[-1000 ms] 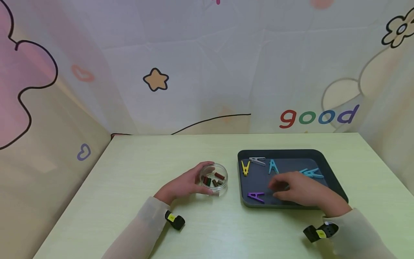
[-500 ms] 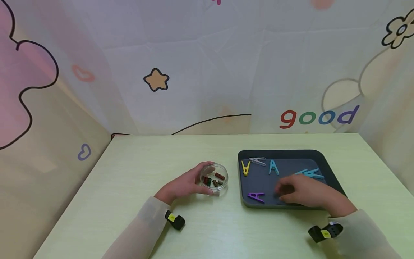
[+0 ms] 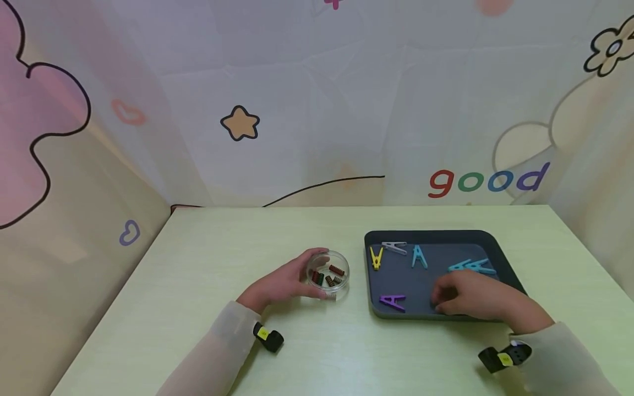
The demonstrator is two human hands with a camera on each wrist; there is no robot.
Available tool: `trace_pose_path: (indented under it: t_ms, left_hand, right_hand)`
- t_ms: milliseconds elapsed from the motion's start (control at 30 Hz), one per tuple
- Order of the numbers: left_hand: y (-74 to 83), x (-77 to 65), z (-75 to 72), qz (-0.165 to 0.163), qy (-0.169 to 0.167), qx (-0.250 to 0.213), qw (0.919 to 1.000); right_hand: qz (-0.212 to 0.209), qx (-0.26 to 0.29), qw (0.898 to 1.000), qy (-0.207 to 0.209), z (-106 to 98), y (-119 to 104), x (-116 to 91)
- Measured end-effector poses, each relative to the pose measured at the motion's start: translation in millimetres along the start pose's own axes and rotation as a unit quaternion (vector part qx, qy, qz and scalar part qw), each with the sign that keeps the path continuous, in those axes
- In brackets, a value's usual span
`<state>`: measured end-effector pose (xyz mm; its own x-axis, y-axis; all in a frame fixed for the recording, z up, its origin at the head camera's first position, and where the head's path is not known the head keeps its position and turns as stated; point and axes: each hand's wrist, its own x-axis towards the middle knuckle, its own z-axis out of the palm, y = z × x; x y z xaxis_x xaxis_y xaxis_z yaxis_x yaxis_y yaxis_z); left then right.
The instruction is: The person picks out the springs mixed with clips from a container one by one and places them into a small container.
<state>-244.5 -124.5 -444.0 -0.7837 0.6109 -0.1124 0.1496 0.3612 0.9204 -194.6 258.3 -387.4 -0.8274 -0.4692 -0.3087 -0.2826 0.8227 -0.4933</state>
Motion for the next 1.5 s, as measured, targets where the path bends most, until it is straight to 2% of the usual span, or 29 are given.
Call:
trace_pose_path:
  t_ms: [133, 433, 733, 1100, 1500]
  left_hand:
    - [-1.7, -1.3, 0.9, -0.002, 0.001, 0.006, 1.0]
    - [-2.0, -2.1, 1.6, 0.002, 0.002, 0.006, 1.0]
    - [-3.4, -0.2, 1.5, 0.003, -0.001, 0.002, 1.0]
    - [-1.6, -0.4, 0.7, 0.005, -0.003, 0.003, 1.0]
    - [0.1, -1.1, 0.1, 0.005, -0.005, 0.009, 0.9999]
  right_hand:
    - [0.024, 0.008, 1.0, -0.013, 0.5, 0.0, 0.3]
    - [0.026, -0.015, 0.999, -0.017, -3.4, 3.8, 0.3]
    - [0.065, -0.019, 0.997, -0.024, -2.8, 4.4, 0.4]
    - [0.051, -0.046, 0.998, -0.012, -1.6, 5.4, 3.4]
    - [0.036, -0.022, 0.999, 0.003, -4.3, 2.0, 5.8]
